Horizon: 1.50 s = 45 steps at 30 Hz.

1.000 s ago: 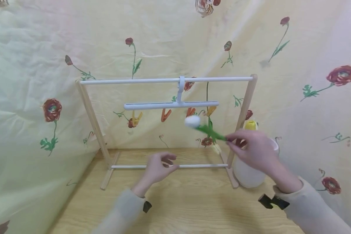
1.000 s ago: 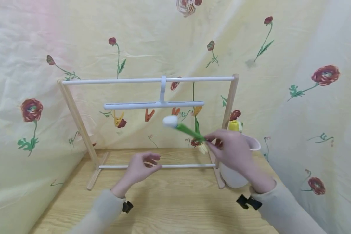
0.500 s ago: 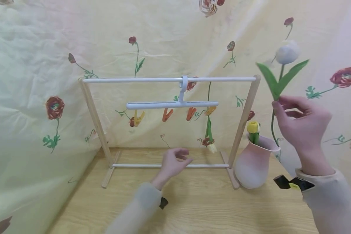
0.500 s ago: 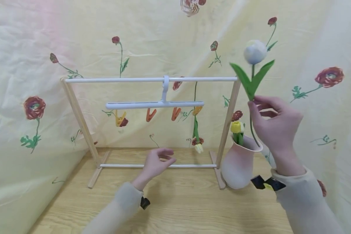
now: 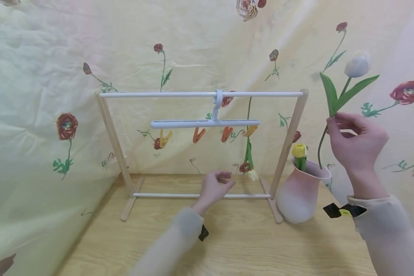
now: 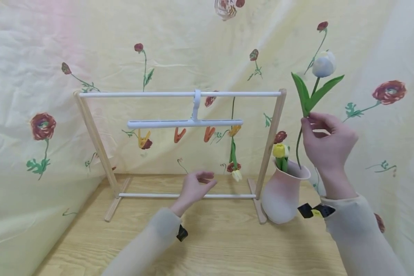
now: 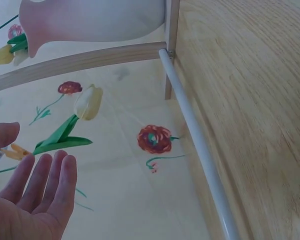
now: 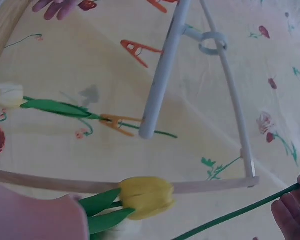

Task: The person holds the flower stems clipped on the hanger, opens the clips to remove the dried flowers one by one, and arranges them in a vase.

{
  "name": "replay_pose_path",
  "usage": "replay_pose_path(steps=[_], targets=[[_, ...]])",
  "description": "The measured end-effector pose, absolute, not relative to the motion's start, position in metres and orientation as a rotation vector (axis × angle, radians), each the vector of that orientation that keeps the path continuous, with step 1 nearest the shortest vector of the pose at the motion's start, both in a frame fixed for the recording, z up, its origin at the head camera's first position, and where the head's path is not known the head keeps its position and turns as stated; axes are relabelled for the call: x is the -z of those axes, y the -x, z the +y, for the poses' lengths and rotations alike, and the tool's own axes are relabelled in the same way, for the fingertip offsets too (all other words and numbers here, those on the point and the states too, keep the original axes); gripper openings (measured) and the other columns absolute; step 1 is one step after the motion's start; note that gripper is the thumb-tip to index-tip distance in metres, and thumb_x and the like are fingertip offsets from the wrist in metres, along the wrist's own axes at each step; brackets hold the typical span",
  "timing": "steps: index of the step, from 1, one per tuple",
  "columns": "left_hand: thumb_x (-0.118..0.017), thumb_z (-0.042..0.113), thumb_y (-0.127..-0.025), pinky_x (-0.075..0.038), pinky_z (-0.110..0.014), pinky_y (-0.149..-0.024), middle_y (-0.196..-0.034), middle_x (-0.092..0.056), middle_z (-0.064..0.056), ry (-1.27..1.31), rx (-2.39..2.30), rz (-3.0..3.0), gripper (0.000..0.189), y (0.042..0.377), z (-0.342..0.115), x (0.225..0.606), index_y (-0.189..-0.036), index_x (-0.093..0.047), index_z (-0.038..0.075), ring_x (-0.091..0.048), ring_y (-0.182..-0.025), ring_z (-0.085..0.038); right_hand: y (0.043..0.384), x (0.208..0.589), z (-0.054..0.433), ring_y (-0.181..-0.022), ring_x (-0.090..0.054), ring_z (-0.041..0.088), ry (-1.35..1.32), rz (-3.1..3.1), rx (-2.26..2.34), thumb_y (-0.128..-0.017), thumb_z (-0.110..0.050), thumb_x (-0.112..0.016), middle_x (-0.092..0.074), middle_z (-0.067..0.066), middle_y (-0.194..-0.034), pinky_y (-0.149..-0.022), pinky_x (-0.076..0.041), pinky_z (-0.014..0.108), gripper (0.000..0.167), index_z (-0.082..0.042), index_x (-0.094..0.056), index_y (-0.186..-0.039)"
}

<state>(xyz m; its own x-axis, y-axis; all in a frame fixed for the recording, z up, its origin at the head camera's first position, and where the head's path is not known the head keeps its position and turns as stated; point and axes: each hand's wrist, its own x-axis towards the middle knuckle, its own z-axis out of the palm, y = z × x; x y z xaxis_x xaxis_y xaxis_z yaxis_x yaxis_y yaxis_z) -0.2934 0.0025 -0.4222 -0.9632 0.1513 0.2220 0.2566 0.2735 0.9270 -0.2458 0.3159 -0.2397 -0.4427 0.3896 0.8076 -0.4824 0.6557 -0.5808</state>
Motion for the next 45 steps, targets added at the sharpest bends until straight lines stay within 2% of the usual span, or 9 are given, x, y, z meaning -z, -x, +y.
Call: replay_pose_path(steps=[13,26,30,34,35,37,39,42,45], targets=[[-0.082,0.025,-0.094,-0.063,-0.022,-0.078,-0.116,-0.080,-0.012,0.402,1.773,-2.405,0.026,0.309,0.031,0.431,-0.116,-0.078,0.010,-0.075,-0.090,-0.012,0.269,0.280,0.350,-0.071,-0.057,-0.025,0.017,-1.958,-0.913,-0.096,-0.029,-0.075,-0.055,-0.050,-0.080,-0.070,-0.044,-0.005,0.036,-0.001,-0.080,-0.117],[-0.083,0.027,-0.093,-0.063,-0.026,-0.086,-0.124,-0.079,-0.008,0.282,1.872,-2.323,0.045,0.327,0.076,0.423,-0.133,-0.072,0.011,-0.076,-0.101,-0.016,0.266,0.313,0.368,-0.067,-0.050,-0.030,0.090,-2.165,-0.841,-0.098,-0.034,-0.073,-0.050,-0.055,-0.075,-0.069,-0.040,-0.001,0.038,-0.004,-0.079,-0.119],[-0.083,0.023,-0.093,-0.064,-0.028,-0.091,-0.123,-0.079,-0.010,0.306,1.893,-2.291,0.046,0.332,0.085,0.424,-0.134,-0.070,0.006,-0.077,-0.105,-0.021,0.265,0.320,0.369,-0.066,-0.049,-0.030,0.080,-2.213,-0.810,-0.098,-0.033,-0.073,-0.048,-0.055,-0.074,-0.066,-0.040,-0.002,0.036,-0.003,-0.079,-0.117],[-0.082,0.023,-0.094,-0.063,-0.031,-0.094,-0.124,-0.079,-0.008,0.326,1.907,-2.288,0.041,0.334,0.089,0.425,-0.131,-0.072,0.009,-0.077,-0.106,-0.021,0.265,0.325,0.368,-0.065,-0.049,-0.030,0.069,-2.232,-0.809,-0.098,-0.032,-0.073,-0.049,-0.054,-0.074,-0.064,-0.041,-0.003,0.035,-0.003,-0.079,-0.116],[-0.082,0.025,-0.095,-0.063,-0.032,-0.095,-0.123,-0.079,-0.007,0.327,1.899,-2.296,0.039,0.334,0.090,0.426,-0.129,-0.073,0.010,-0.077,-0.106,-0.020,0.265,0.326,0.368,-0.065,-0.050,-0.030,0.065,-2.233,-0.807,-0.098,-0.032,-0.074,-0.051,-0.051,-0.074,-0.064,-0.041,-0.003,0.034,-0.003,-0.080,-0.115],[-0.081,0.027,-0.095,-0.062,-0.034,-0.097,-0.124,-0.079,-0.005,0.319,1.892,-2.315,0.037,0.335,0.091,0.427,-0.129,-0.074,0.013,-0.076,-0.108,-0.020,0.265,0.327,0.367,-0.066,-0.050,-0.029,0.052,-2.241,-0.802,-0.098,-0.031,-0.074,-0.068,-0.034,-0.078,-0.064,-0.042,-0.003,0.034,-0.002,-0.079,-0.115],[-0.081,0.030,-0.096,-0.061,-0.037,-0.099,-0.127,-0.078,-0.008,0.309,1.891,-2.339,0.040,0.335,0.093,0.429,-0.131,-0.073,0.013,-0.074,-0.110,-0.022,0.264,0.329,0.366,-0.066,-0.050,-0.029,0.041,-2.258,-0.796,-0.098,-0.031,-0.074,-0.080,-0.009,-0.086,-0.063,-0.043,-0.003,0.035,-0.002,-0.079,-0.116],[-0.079,0.032,-0.097,-0.059,-0.042,-0.103,-0.133,-0.075,-0.010,0.294,1.913,-2.375,0.045,0.336,0.096,0.431,-0.137,-0.069,0.013,-0.071,-0.116,-0.025,0.262,0.332,0.366,-0.067,-0.048,-0.030,0.029,-2.285,-0.784,-0.099,-0.029,-0.073,-0.079,0.026,-0.103,-0.063,-0.042,-0.003,0.035,0.001,-0.077,-0.117],[-0.079,0.032,-0.097,-0.057,-0.045,-0.107,-0.137,-0.072,-0.013,0.287,1.942,-2.373,0.054,0.336,0.099,0.432,-0.144,-0.063,0.010,-0.069,-0.122,-0.030,0.259,0.332,0.364,-0.068,-0.046,-0.031,0.031,-2.295,-0.771,-0.099,-0.028,-0.073,-0.078,0.030,-0.106,-0.063,-0.041,-0.004,0.035,0.002,-0.077,-0.118]])
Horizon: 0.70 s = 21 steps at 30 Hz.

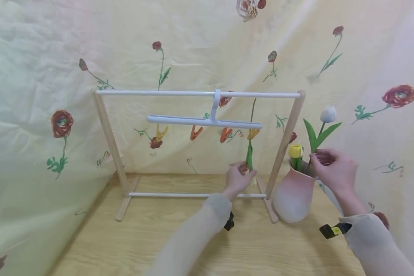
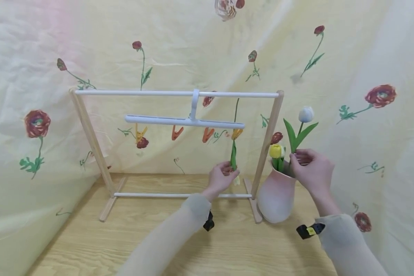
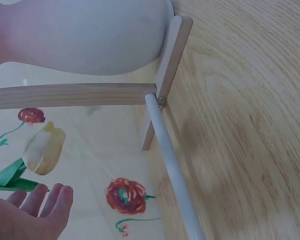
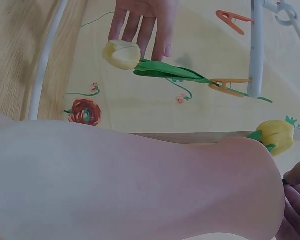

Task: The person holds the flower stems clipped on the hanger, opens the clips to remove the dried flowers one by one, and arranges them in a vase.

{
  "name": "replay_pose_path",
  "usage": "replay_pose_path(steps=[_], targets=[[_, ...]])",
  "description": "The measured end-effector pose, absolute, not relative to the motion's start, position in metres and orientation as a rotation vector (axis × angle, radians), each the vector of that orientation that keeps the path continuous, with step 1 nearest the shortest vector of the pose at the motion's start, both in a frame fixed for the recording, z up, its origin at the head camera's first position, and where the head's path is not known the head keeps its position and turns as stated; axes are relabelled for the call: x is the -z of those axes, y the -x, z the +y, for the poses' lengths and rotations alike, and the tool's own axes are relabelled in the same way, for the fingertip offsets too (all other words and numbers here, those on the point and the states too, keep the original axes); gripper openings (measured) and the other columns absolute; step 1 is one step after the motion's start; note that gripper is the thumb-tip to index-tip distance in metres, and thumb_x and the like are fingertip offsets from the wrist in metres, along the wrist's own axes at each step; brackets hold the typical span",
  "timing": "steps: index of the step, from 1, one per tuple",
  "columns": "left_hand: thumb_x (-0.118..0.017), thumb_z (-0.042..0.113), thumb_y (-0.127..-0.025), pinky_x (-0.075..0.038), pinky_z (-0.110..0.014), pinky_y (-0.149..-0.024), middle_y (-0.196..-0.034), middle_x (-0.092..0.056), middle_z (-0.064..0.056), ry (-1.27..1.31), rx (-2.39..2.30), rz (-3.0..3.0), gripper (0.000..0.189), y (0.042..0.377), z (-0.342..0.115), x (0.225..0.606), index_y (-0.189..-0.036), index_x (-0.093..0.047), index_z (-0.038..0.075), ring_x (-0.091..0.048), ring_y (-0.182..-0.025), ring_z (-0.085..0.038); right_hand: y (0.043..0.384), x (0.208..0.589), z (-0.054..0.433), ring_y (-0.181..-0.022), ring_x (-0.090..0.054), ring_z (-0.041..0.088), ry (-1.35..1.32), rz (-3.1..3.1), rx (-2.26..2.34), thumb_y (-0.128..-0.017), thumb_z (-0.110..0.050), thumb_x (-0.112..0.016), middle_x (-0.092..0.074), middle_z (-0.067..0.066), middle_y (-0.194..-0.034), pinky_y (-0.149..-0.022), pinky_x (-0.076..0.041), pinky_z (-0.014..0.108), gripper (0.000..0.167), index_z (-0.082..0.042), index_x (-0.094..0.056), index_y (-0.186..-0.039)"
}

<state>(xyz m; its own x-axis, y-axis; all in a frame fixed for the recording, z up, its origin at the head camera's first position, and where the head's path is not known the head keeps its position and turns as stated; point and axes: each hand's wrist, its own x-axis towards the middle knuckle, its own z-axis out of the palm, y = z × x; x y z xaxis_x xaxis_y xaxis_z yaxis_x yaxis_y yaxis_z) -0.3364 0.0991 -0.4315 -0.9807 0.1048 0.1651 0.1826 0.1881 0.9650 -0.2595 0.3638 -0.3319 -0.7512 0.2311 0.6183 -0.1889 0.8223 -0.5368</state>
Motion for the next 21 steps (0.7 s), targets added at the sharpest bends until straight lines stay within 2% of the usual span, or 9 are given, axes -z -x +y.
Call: replay_pose_path(steps=[7,11,12,14,15,17,18,19,21], targets=[[-0.079,0.030,-0.097,-0.057,-0.048,-0.107,-0.137,-0.071,-0.019,0.241,1.985,-2.332,0.063,0.338,0.107,0.433,-0.150,-0.055,0.004,-0.068,-0.124,-0.037,0.260,0.335,0.361,-0.068,-0.048,-0.028,0.012,-2.313,-0.771,-0.099,-0.026,-0.074,-0.078,0.029,-0.105,-0.063,-0.042,-0.003,0.033,0.003,-0.077,-0.116],[-0.080,0.028,-0.096,-0.060,-0.043,-0.101,-0.129,-0.075,-0.014,0.200,1.975,-2.333,0.062,0.338,0.111,0.433,-0.149,-0.057,0.007,-0.070,-0.114,-0.028,0.258,0.337,0.363,-0.070,-0.048,-0.028,0.026,-2.328,-0.789,-0.097,-0.027,-0.076,-0.077,0.030,-0.108,-0.064,-0.042,-0.004,0.039,0.003,-0.075,-0.120],[-0.081,0.028,-0.096,-0.061,-0.041,-0.099,-0.125,-0.076,-0.012,0.187,1.976,-2.329,0.061,0.338,0.111,0.433,-0.148,-0.057,0.007,-0.071,-0.111,-0.025,0.257,0.336,0.363,-0.074,-0.055,-0.022,0.043,-2.335,-0.804,-0.096,-0.030,-0.077,-0.076,0.031,-0.112,-0.066,-0.042,-0.004,0.045,0.004,-0.073,-0.125],[-0.082,0.026,-0.094,-0.063,-0.038,-0.095,-0.116,-0.078,-0.009,0.163,1.974,-2.321,0.059,0.338,0.112,0.431,-0.146,-0.060,0.007,-0.073,-0.105,-0.021,0.254,0.335,0.364,-0.094,-0.071,-0.001,0.121,-2.356,-0.861,-0.096,-0.037,-0.077,-0.071,0.032,-0.130,-0.084,-0.055,0.008,0.062,0.001,-0.062,-0.143],[-0.083,0.025,-0.094,-0.063,-0.037,-0.093,-0.113,-0.079,-0.008,0.155,1.974,-2.320,0.058,0.338,0.113,0.431,-0.144,-0.061,0.008,-0.073,-0.103,-0.020,0.253,0.335,0.364,-0.110,-0.072,0.011,0.168,-2.351,-0.889,-0.095,-0.040,-0.077,-0.065,0.030,-0.142,-0.097,-0.058,0.018,0.072,-0.001,-0.055,-0.152],[-0.083,0.021,-0.094,-0.065,-0.035,-0.090,-0.108,-0.079,-0.007,0.145,1.978,-2.318,0.053,0.338,0.113,0.430,-0.142,-0.063,0.008,-0.075,-0.100,-0.019,0.249,0.336,0.363,-0.139,-0.057,0.034,0.243,-2.300,-0.923,-0.093,-0.043,-0.079,-0.052,0.024,-0.159,-0.120,-0.048,0.043,0.087,-0.008,-0.040,-0.163],[-0.082,0.020,-0.094,-0.065,-0.035,-0.089,-0.107,-0.080,-0.007,0.145,1.977,-2.316,0.052,0.338,0.112,0.430,-0.140,-0.064,0.008,-0.076,-0.098,-0.019,0.247,0.337,0.362,-0.149,-0.045,0.042,0.265,-2.261,-0.925,-0.092,-0.043,-0.080,-0.045,0.020,-0.166,-0.125,-0.040,0.055,0.091,-0.012,-0.036,-0.166],[-0.082,0.018,-0.094,-0.065,-0.034,-0.088,-0.106,-0.080,-0.007,0.144,1.975,-2.315,0.050,0.338,0.111,0.430,-0.139,-0.064,0.009,-0.076,-0.097,-0.018,0.246,0.338,0.360,-0.154,-0.038,0.039,0.278,-2.215,-0.925,-0.090,-0.042,-0.081,-0.040,0.015,-0.169,-0.127,-0.033,0.065,0.094,-0.016,-0.034,-0.167],[-0.082,0.015,-0.093,-0.065,-0.032,-0.084,-0.105,-0.080,-0.008,0.146,1.975,-2.302,0.045,0.339,0.109,0.430,-0.136,-0.067,0.009,-0.076,-0.094,-0.017,0.245,0.340,0.356,-0.154,-0.033,0.034,0.219,-2.089,-0.880,-0.085,-0.035,-0.085,-0.040,0.012,-0.168,-0.126,-0.030,0.061,0.092,-0.018,-0.041,-0.164]])
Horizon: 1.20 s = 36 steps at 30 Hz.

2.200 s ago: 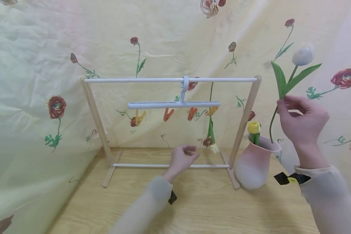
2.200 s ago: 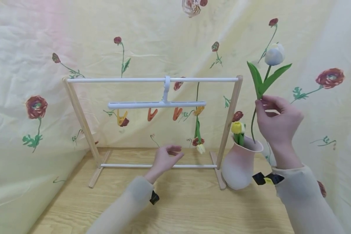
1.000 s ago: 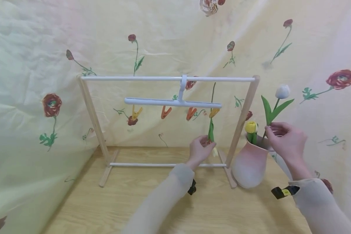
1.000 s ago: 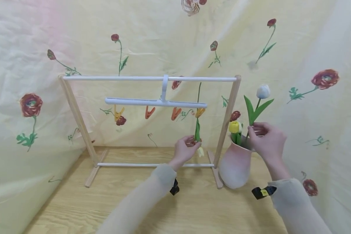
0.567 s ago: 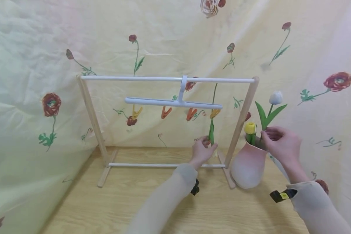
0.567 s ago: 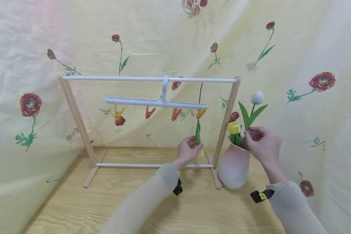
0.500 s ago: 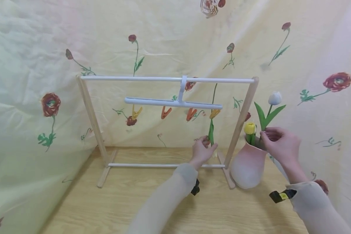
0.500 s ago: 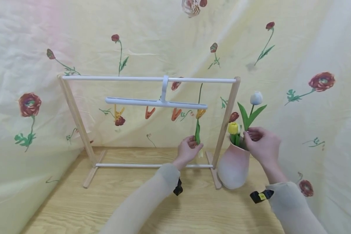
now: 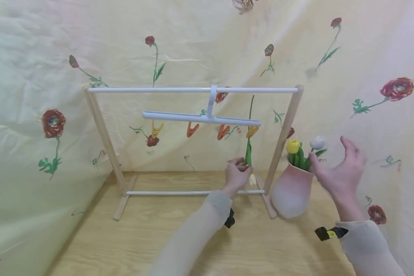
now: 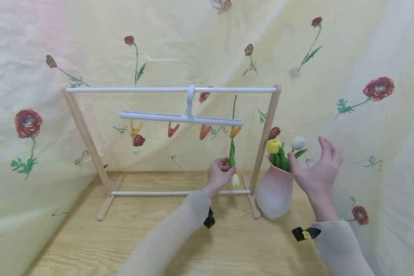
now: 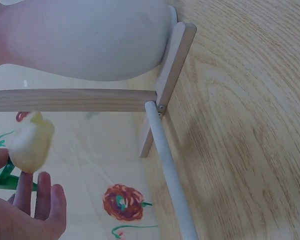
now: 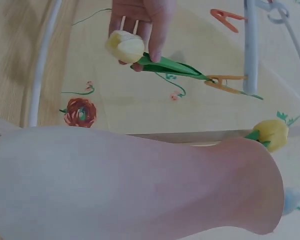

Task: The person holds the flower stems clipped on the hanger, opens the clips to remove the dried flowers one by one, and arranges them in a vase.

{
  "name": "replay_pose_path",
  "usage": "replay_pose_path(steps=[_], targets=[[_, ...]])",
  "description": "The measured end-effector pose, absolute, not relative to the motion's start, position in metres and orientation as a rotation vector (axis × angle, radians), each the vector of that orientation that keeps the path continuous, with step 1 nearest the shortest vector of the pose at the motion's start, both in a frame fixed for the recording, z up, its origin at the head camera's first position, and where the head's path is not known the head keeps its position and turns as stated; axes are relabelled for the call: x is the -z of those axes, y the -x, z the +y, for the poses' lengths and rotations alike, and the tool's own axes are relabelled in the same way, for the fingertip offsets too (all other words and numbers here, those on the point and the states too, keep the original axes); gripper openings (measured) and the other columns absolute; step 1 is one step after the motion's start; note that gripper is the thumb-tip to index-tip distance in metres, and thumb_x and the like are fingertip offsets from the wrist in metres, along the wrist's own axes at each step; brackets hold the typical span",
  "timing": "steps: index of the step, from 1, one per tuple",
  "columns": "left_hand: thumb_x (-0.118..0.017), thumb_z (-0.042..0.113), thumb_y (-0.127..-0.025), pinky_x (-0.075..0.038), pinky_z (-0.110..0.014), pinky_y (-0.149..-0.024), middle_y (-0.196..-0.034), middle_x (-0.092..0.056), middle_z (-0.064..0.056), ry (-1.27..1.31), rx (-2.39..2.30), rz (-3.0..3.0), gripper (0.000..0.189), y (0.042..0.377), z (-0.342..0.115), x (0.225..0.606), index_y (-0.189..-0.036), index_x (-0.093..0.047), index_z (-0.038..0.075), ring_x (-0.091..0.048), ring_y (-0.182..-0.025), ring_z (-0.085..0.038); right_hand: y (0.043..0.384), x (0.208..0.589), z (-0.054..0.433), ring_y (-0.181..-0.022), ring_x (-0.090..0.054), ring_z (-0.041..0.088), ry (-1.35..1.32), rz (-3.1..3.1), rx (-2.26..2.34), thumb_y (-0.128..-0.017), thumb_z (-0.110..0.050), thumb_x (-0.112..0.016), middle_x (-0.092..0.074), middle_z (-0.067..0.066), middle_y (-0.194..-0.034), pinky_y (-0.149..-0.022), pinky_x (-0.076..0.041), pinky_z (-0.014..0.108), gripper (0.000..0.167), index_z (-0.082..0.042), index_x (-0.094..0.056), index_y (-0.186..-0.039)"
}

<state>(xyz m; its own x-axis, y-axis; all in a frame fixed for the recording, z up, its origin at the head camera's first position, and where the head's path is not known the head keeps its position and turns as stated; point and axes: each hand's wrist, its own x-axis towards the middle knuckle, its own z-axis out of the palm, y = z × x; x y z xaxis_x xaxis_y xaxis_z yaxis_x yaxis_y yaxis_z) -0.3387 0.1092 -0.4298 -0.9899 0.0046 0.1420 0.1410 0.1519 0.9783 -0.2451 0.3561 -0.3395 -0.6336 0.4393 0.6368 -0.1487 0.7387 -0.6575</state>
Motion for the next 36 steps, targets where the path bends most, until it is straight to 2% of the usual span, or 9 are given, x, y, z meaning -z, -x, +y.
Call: replay_pose_path(steps=[3,5,11,14,18,22,26,29,36], targets=[[-0.082,0.011,-0.092,-0.064,-0.028,-0.079,-0.101,-0.081,-0.007,0.150,1.981,-2.276,0.041,0.338,0.107,0.428,-0.131,-0.069,0.009,-0.076,-0.088,-0.014,0.249,0.335,0.346,-0.145,-0.039,0.034,0.060,-1.921,-0.804,-0.079,-0.027,-0.086,-0.050,0.019,-0.155,-0.119,-0.034,0.052,0.080,-0.010,-0.057,-0.151],[-0.082,0.010,-0.092,-0.064,-0.026,-0.076,-0.099,-0.081,-0.007,0.146,1.994,-2.270,0.038,0.337,0.106,0.427,-0.128,-0.071,0.010,-0.074,-0.086,-0.013,0.252,0.331,0.338,-0.136,-0.047,0.039,-0.075,-1.834,-0.761,-0.077,-0.025,-0.084,-0.057,0.027,-0.144,-0.112,-0.036,0.044,0.071,-0.001,-0.064,-0.141],[-0.082,0.010,-0.092,-0.063,-0.025,-0.074,-0.097,-0.081,-0.005,0.144,2.023,-2.280,0.037,0.335,0.104,0.426,-0.127,-0.071,0.011,-0.073,-0.084,-0.011,0.265,0.325,0.299,-0.103,-0.064,0.043,-0.347,-1.788,-0.706,-0.083,-0.017,-0.076,-0.070,0.030,-0.118,-0.098,-0.040,0.007,0.049,0.007,-0.071,-0.126],[-0.082,0.009,-0.091,-0.062,-0.024,-0.073,-0.096,-0.081,-0.004,0.181,2.036,-2.282,0.037,0.333,0.105,0.426,-0.126,-0.071,0.012,-0.073,-0.083,-0.011,0.272,0.326,0.285,-0.094,-0.069,0.039,-0.408,-1.860,-0.713,-0.086,-0.007,-0.076,-0.073,0.027,-0.114,-0.094,-0.043,0.001,0.041,0.008,-0.070,-0.124],[-0.084,0.010,-0.090,-0.062,-0.025,-0.072,-0.095,-0.081,-0.003,0.220,2.058,-2.283,0.033,0.330,0.104,0.424,-0.121,-0.072,0.014,-0.074,-0.082,-0.010,0.284,0.329,0.274,-0.093,-0.072,0.037,-0.401,-1.987,-0.732,-0.090,-0.006,-0.077,-0.074,0.025,-0.113,-0.090,-0.041,-0.002,0.036,0.008,-0.070,-0.123],[-0.086,0.012,-0.090,-0.063,-0.027,-0.076,-0.096,-0.082,-0.004,0.248,2.054,-2.300,0.025,0.325,0.101,0.422,-0.113,-0.075,0.012,-0.075,-0.084,-0.011,0.295,0.330,0.265,-0.094,-0.076,0.037,-0.336,-2.123,-0.790,-0.094,-0.011,-0.077,-0.077,0.022,-0.115,-0.083,-0.049,0.007,0.033,0.005,-0.071,-0.122],[-0.086,0.013,-0.090,-0.064,-0.028,-0.079,-0.100,-0.082,-0.005,0.293,2.027,-2.300,0.018,0.322,0.096,0.421,-0.106,-0.079,0.009,-0.078,-0.088,-0.013,0.305,0.327,0.256,-0.095,-0.079,0.040,-0.284,-2.274,-0.857,-0.098,-0.020,-0.074,-0.078,0.024,-0.114,-0.079,-0.065,0.038,0.037,0.004,-0.071,-0.127],[-0.087,0.015,-0.090,-0.065,-0.028,-0.078,-0.099,-0.083,-0.005,0.322,2.001,-2.305,0.016,0.321,0.092,0.421,-0.103,-0.081,0.010,-0.079,-0.087,-0.014,0.311,0.327,0.250,-0.100,-0.078,0.044,-0.262,-2.323,-0.900,-0.099,-0.022,-0.072,-0.077,0.029,-0.116,-0.083,-0.065,0.057,0.044,0.007,-0.067,-0.133],[-0.087,0.018,-0.090,-0.062,-0.023,-0.073,-0.092,-0.083,-0.003,0.384,1.958,-2.335,0.015,0.318,0.084,0.422,-0.103,-0.081,0.011,-0.076,-0.076,-0.008,0.322,0.332,0.245,-0.102,-0.076,0.048,-0.214,-2.318,-0.882,-0.099,-0.020,-0.073,-0.074,0.033,-0.117,-0.090,-0.064,0.058,0.046,0.013,-0.065,-0.130]])
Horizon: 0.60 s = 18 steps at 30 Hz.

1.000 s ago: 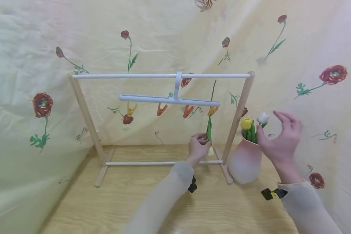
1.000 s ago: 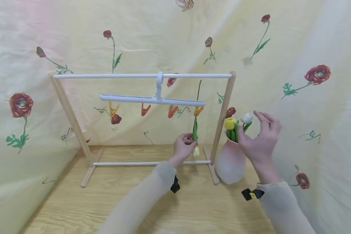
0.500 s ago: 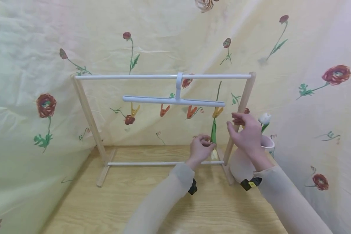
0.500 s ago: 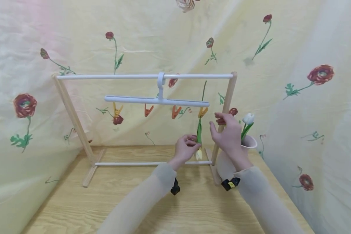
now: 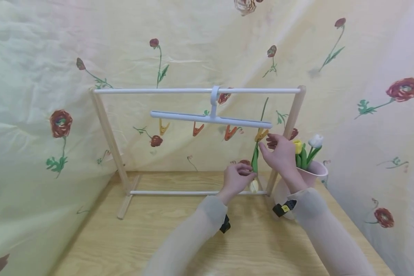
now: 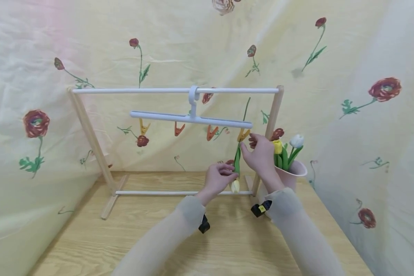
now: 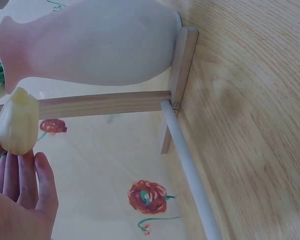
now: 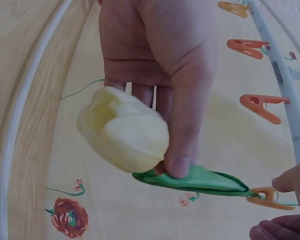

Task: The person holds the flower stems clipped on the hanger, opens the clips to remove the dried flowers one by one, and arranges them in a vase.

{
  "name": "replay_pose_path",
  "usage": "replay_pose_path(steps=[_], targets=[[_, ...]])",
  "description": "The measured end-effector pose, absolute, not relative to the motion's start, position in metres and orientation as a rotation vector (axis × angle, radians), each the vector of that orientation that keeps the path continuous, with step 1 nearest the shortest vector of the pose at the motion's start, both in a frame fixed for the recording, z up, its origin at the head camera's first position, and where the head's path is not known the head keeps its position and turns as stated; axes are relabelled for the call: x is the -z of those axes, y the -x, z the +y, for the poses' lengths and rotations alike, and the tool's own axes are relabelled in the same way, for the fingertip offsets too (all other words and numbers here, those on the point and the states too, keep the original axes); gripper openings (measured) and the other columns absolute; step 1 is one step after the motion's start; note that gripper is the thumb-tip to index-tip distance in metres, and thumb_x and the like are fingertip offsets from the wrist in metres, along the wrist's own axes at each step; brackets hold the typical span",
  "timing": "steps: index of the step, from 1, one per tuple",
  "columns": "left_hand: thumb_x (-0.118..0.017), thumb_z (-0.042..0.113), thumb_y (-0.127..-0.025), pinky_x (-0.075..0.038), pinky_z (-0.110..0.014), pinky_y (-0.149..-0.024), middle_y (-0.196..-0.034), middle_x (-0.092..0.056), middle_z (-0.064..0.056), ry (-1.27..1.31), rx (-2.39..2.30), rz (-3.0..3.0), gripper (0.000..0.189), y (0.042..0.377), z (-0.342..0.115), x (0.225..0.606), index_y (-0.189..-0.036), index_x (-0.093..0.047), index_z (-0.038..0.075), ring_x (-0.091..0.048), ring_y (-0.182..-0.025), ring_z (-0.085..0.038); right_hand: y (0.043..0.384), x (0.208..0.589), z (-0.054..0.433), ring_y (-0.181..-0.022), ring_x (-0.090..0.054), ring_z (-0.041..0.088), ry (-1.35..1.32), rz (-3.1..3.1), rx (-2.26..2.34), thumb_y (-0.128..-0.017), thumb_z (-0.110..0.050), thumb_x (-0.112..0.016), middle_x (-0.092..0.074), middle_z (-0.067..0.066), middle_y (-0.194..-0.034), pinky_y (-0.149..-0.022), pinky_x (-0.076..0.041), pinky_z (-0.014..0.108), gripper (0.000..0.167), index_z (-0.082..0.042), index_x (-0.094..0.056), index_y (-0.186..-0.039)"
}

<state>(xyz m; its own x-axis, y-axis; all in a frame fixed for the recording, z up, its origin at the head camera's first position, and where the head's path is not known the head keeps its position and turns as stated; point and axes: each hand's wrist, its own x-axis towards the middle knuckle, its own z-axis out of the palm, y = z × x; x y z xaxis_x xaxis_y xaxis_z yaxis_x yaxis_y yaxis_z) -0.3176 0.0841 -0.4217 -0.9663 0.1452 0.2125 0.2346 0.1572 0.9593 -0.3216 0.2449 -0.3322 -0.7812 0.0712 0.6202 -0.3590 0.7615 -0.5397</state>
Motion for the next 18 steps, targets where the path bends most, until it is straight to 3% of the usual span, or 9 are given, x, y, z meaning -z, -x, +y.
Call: replay_pose_path(steps=[5,10,13,18], targets=[[-0.087,0.017,-0.090,-0.063,-0.025,-0.077,-0.092,-0.083,-0.004,0.405,1.950,-2.324,0.015,0.314,0.082,0.423,-0.103,-0.081,0.011,-0.076,-0.076,-0.008,0.327,0.333,0.244,-0.101,-0.077,0.046,-0.176,-2.290,-0.931,-0.100,-0.030,-0.074,-0.076,0.031,-0.115,-0.087,-0.065,0.057,0.049,0.010,-0.068,-0.128],[-0.088,0.017,-0.089,-0.063,-0.027,-0.080,-0.091,-0.083,-0.003,0.419,1.970,-2.324,0.016,0.309,0.080,0.426,-0.103,-0.081,0.012,-0.075,-0.074,-0.007,0.331,0.331,0.243,-0.088,-0.080,0.040,-0.187,-2.271,-0.853,-0.101,-0.041,-0.072,-0.081,0.024,-0.100,-0.078,-0.065,0.055,0.045,0.003,-0.080,-0.104],[-0.088,0.016,-0.088,-0.062,-0.023,-0.074,-0.091,-0.083,-0.004,0.440,1.988,-2.313,0.016,0.306,0.079,0.428,-0.102,-0.081,0.011,-0.074,-0.073,-0.006,0.332,0.330,0.242,-0.079,-0.079,0.037,-0.195,-2.251,-0.800,-0.101,-0.043,-0.071,-0.081,0.020,-0.088,-0.070,-0.060,0.043,0.044,-0.002,-0.082,-0.089],[-0.088,0.012,-0.088,-0.061,-0.018,-0.069,-0.093,-0.083,-0.007,0.482,1.981,-2.278,0.016,0.303,0.076,0.431,-0.102,-0.080,0.009,-0.075,-0.075,-0.005,0.334,0.329,0.240,-0.070,-0.077,0.034,-0.163,-2.226,-0.804,-0.100,-0.046,-0.073,-0.080,0.018,-0.080,-0.064,-0.047,0.025,0.047,-0.002,-0.082,-0.088]])
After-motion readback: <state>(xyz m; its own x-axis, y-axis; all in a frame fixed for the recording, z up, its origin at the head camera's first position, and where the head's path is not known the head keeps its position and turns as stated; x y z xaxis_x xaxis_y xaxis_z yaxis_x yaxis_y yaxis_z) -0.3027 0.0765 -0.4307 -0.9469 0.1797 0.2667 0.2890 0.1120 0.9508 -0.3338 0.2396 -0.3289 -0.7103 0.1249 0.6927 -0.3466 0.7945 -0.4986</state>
